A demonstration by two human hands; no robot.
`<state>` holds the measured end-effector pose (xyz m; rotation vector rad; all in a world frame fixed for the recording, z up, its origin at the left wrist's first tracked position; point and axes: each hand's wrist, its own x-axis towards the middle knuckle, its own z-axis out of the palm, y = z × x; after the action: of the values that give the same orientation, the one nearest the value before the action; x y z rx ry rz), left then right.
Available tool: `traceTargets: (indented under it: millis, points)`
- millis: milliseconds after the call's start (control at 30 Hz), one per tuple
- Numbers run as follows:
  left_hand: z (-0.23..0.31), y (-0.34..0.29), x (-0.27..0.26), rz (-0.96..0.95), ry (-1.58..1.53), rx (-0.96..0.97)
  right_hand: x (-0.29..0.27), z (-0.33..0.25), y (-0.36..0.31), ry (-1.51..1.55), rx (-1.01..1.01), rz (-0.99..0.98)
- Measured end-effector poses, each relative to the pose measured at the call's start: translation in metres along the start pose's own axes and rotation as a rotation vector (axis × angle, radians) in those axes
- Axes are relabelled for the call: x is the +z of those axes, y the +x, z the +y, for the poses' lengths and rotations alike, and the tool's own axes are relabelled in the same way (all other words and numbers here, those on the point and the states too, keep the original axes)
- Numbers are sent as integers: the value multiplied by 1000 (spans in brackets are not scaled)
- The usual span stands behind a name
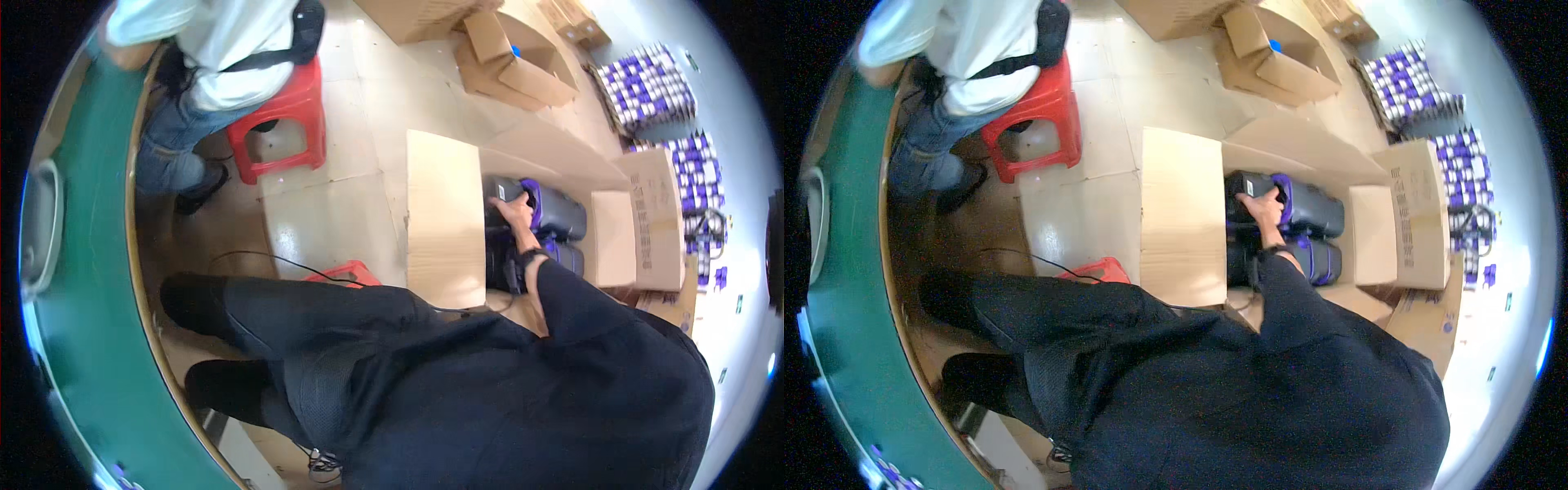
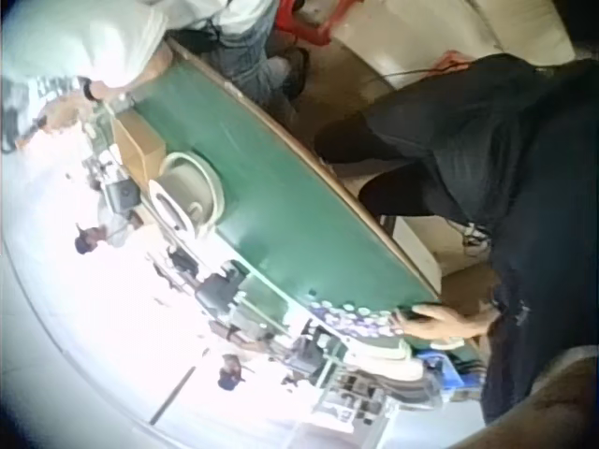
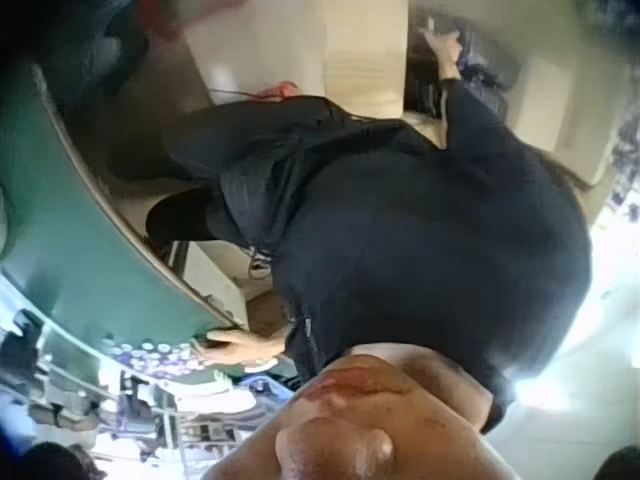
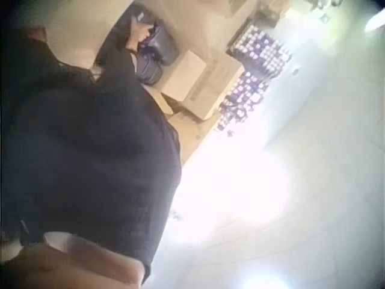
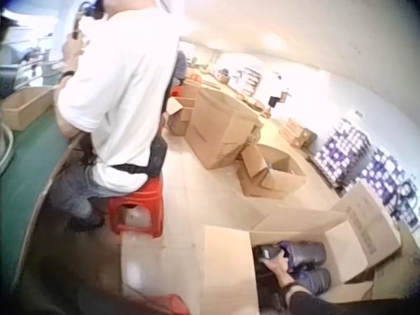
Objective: Assembling and testing portable mini fans on a factory production line.
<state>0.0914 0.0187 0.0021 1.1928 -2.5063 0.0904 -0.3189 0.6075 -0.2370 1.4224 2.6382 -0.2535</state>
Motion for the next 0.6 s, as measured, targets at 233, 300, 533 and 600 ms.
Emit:
traceTargets:
  millis: [233, 300, 533, 600]
  points:
    - [-21, 28, 20, 96, 34, 15, -128, -33, -55, -127, -561, 128]
    - [-22, 30, 22, 182, 42, 55, -175, -41, -82, -111, -747, 200]
    - [-16, 22, 19, 201, -78, 30, -265, -75, -106, 682, -1305, -124]
    - [-15, 19, 17, 218, -50, 15, -261, -99, -129, 775, -1406, -126]
